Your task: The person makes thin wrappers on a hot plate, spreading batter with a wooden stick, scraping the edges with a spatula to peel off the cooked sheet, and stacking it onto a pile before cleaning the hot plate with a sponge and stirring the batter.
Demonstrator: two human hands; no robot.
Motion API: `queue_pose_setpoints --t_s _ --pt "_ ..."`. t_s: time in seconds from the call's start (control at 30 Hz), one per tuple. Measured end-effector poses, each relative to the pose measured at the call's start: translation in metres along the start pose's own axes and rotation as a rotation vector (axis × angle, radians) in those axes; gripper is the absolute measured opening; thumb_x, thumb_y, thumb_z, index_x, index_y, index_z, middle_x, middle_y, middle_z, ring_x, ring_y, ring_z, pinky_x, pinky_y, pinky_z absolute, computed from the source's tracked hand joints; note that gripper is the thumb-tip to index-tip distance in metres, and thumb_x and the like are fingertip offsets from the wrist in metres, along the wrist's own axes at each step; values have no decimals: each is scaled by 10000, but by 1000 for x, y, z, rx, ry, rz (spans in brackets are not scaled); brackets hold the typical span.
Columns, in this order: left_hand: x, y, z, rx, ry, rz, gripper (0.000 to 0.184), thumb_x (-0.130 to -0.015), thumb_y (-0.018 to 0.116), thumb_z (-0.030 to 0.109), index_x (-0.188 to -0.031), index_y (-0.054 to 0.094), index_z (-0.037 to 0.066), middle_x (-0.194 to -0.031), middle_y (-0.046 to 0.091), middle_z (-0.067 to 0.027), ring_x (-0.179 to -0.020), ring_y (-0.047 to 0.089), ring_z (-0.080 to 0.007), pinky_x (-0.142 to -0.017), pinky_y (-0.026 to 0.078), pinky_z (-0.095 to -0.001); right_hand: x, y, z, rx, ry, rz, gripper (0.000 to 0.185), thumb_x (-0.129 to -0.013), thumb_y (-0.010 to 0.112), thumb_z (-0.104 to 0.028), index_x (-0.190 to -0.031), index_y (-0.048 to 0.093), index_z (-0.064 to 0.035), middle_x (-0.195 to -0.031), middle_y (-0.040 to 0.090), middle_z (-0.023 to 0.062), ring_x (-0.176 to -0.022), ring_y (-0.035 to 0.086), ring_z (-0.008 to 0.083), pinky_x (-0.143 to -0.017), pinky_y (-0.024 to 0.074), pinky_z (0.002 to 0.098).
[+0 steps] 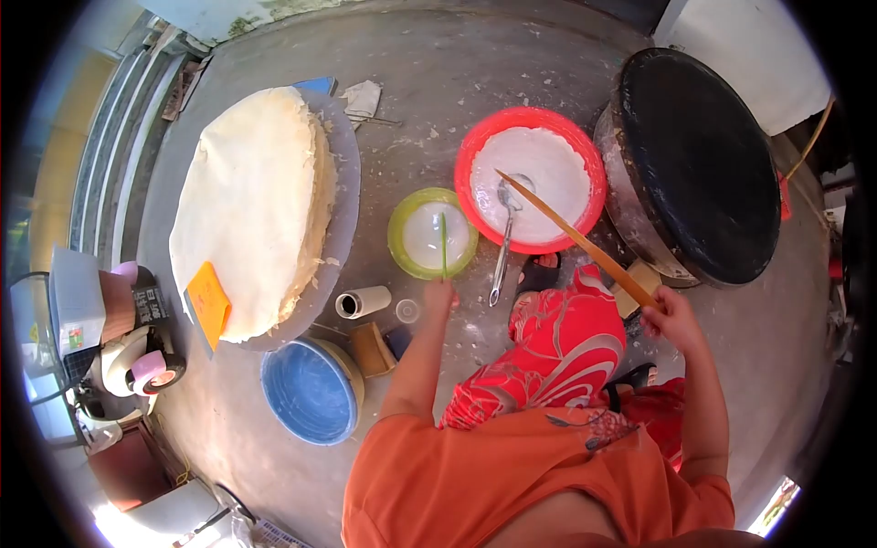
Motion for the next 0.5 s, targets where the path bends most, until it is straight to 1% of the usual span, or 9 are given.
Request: queue_pose_setpoints --t_s 0.07,0.1,0.17,0.23,0.33,0.4,0.43,0.47,0.5 --pt "-17 4 -16 -222 236 -28 122 -751 569 108 -738 563 -13 -571 578 -104 -425 533 -182 -402 455 -323 25 -8 8 -29 1 30 80 -818 551 -66 -837 474 -61 -648 579 43 -478 503 99 -416 365 211" --pt "-2 -1 2 -224 239 -29 122 -751 569 108 -738 563 -13 -571 578 -104 -425 533 -182 -402 455 -323 34 -13 12 -56 -2 57 65 -841 521 -50 -856 459 -66 -646 574 30 -480 489 64 -398 337 183" --pt "32 -14 38 -236 112 -33 168 -702 612 68 -813 554 -44 -597 593 -128 -452 553 -174 -412 473 -308 48 -21 21 -113 -32 96 59 -846 516 -56 -859 459 -64 -652 577 37 -476 485 64 -397 327 179" --pt "51 -20 54 -279 100 -21 185 -703 611 59 -845 551 -44 -605 598 -133 -461 560 -168 -427 469 -291 56 -30 24 -174 -61 138 53 -851 511 -62 -862 459 -61 -658 581 44 -471 480 64 -396 317 175" --pt "40 -27 30 -330 158 63 194 -710 608 46 -879 553 -32 -651 615 -141 -492 577 -155 -460 460 -268 65 -33 24 -255 -68 172 51 -858 509 -75 -865 460 -62 -670 588 51 -463 474 63 -400 338 178" --pt "46 -39 36 -344 228 131 183 -716 607 43 -881 558 -19 -690 626 -145 -514 587 -147 -477 456 -261 67 -31 28 -387 -66 142 87 -856 517 -82 -887 437 -67 -688 597 80 -482 520 105 -422 407 203" --pt "54 -45 46 -334 480 259 191 -728 599 43 -905 553 -13 -707 621 -126 -530 583 -139 -483 466 -258 68 -32 30 -392 -61 152 87 -856 517 -82 -887 437 -67 -688 597 80 -482 520 105 -422 407 203" --pt "72 -46 66 -313 733 383 200 -740 591 44 -929 548 -6 -724 617 -107 -545 580 -131 -489 477 -254 67 -30 32 -508 -34 53 103 -855 516 -82 -896 422 -70 -697 600 99 -500 544 134 -440 439 224" --pt "83 -42 85 -313 737 369 200 -740 591 44 -929 548 -6 -724 617 -107 -545 580 -131 -489 477 -254 67 -29 33 -623 -7 -46 120 -854 515 -82 -904 406 -73 -706 602 117 -518 568 163 -459 470 245"
Point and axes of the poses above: each hand's wrist, its own x-axis away from the middle knuckle, its own y-axis out of the palm, z = x × y, the point moved 2 cm from there along -x, towards the middle knuckle
